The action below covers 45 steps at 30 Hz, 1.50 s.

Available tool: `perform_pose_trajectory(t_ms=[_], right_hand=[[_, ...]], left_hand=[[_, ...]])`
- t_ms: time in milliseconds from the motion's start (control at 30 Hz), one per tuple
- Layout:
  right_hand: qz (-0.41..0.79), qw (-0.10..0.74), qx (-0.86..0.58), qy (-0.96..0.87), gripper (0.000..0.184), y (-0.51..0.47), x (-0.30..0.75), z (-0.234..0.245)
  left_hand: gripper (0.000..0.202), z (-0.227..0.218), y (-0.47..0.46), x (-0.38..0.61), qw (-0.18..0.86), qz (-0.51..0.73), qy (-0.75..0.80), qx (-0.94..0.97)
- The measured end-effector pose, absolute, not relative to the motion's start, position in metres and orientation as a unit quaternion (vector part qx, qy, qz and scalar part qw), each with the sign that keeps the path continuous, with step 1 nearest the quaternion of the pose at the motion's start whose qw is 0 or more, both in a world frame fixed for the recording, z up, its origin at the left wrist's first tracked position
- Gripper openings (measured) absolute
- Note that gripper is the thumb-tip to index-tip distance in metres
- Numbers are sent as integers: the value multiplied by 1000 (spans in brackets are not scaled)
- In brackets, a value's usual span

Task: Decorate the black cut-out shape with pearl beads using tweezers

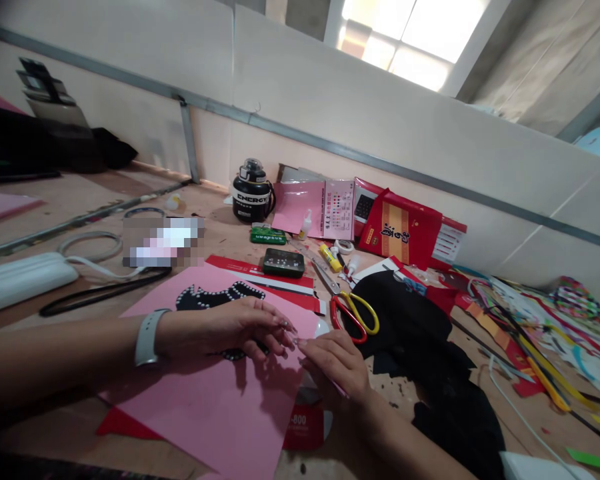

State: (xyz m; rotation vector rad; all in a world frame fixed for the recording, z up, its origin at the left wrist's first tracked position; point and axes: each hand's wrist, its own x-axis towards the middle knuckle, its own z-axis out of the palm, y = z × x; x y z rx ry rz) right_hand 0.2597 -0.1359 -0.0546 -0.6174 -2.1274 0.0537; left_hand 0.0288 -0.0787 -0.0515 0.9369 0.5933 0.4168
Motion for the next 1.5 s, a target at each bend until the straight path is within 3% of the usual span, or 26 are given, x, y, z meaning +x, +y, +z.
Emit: perform_pose_trajectory(t_ms=[700,933,1133,1500], right_hand=[[102,462,-292,-831,30,-138,261,-58],[124,456,-309,-825,26,-135,261,-56],[149,433,-301,-837,27,-131,259,-64],[150,430,-298,-839,28,-129,259,-72]], left_hand=[[26,-55,-78,29,802,194,288,487],[29,-47,-70,26,650,259,411,585],[24,-42,-75,24,559,185,426,687],[25,-45,-77,23,552,130,394,723]])
